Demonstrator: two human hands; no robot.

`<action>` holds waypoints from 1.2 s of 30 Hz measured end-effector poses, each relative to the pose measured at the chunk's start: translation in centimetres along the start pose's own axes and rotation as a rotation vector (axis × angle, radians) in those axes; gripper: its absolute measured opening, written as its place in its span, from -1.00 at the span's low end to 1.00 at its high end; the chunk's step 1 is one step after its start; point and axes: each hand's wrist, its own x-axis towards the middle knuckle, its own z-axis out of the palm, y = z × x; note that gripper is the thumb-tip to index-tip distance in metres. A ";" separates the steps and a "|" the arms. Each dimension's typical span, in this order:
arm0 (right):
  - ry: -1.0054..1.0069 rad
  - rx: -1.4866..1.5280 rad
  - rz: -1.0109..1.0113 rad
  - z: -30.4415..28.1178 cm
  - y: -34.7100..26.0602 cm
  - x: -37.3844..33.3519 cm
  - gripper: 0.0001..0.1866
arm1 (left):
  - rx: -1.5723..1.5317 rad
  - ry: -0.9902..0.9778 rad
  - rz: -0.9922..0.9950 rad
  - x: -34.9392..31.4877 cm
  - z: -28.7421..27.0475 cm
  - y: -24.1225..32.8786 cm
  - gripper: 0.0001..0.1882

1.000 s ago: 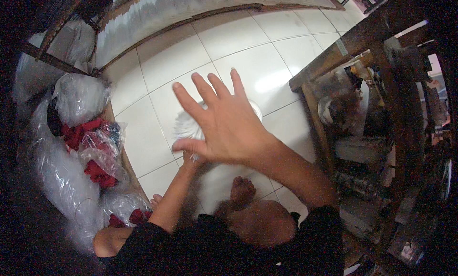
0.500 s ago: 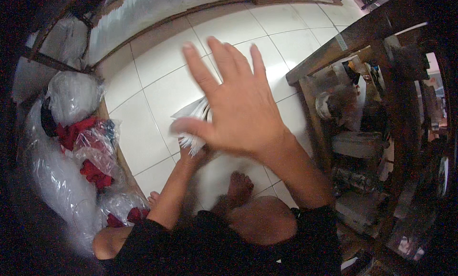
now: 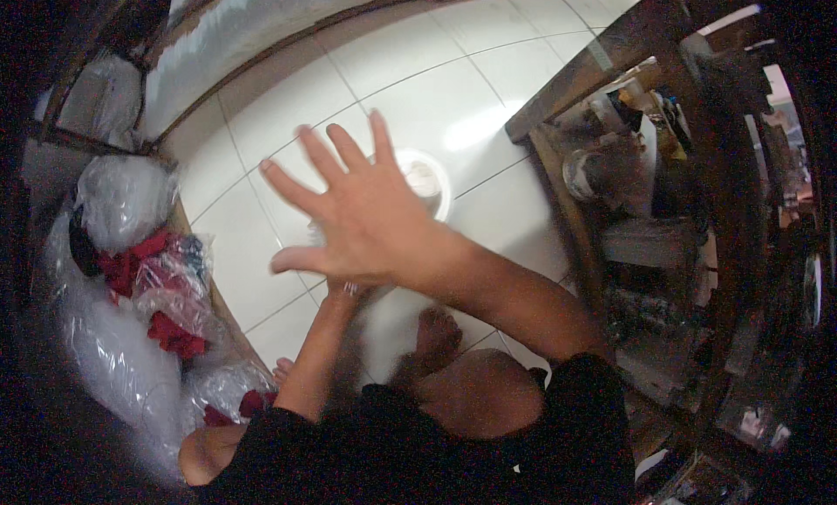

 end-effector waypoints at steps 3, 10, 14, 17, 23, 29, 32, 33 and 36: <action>0.079 0.027 -0.035 1.4 -0.1 -0.4 0.02 | -0.027 0.010 -0.010 -0.4 0.0 0.6 -0.06; 0.019 -0.044 0.013 1.0 0.6 -0.5 0.04 | -0.099 0.018 -0.111 -1.7 0.1 -1.2 -0.07; 0.165 -0.098 0.064 -3.3 0.4 -0.1 0.04 | -0.309 -0.051 -0.276 -1.6 0.9 -1.8 -0.07; 0.229 -0.098 0.118 -3.9 1.9 -0.7 0.06 | -0.166 0.011 -0.062 0.0 0.5 0.8 -0.06; 0.264 -0.132 0.108 -4.9 2.2 -0.6 0.06 | 0.043 -0.051 -0.117 -0.7 -1.6 0.0 0.14; 0.229 -0.089 0.084 -5.1 1.8 0.1 0.10 | 0.140 0.136 0.189 -0.4 -0.4 -1.2 0.21; -0.060 -0.070 0.127 -2.1 1.1 0.0 0.12 | 0.220 0.101 0.173 -1.0 -0.5 -0.5 0.20; -0.230 -0.235 0.179 -0.9 1.9 -0.6 0.13 | 0.165 0.084 0.165 -0.3 1.1 -0.4 0.19; 0.115 -0.144 0.042 -3.2 1.3 0.2 0.12 | 0.111 0.107 0.157 -0.2 1.5 -1.3 0.15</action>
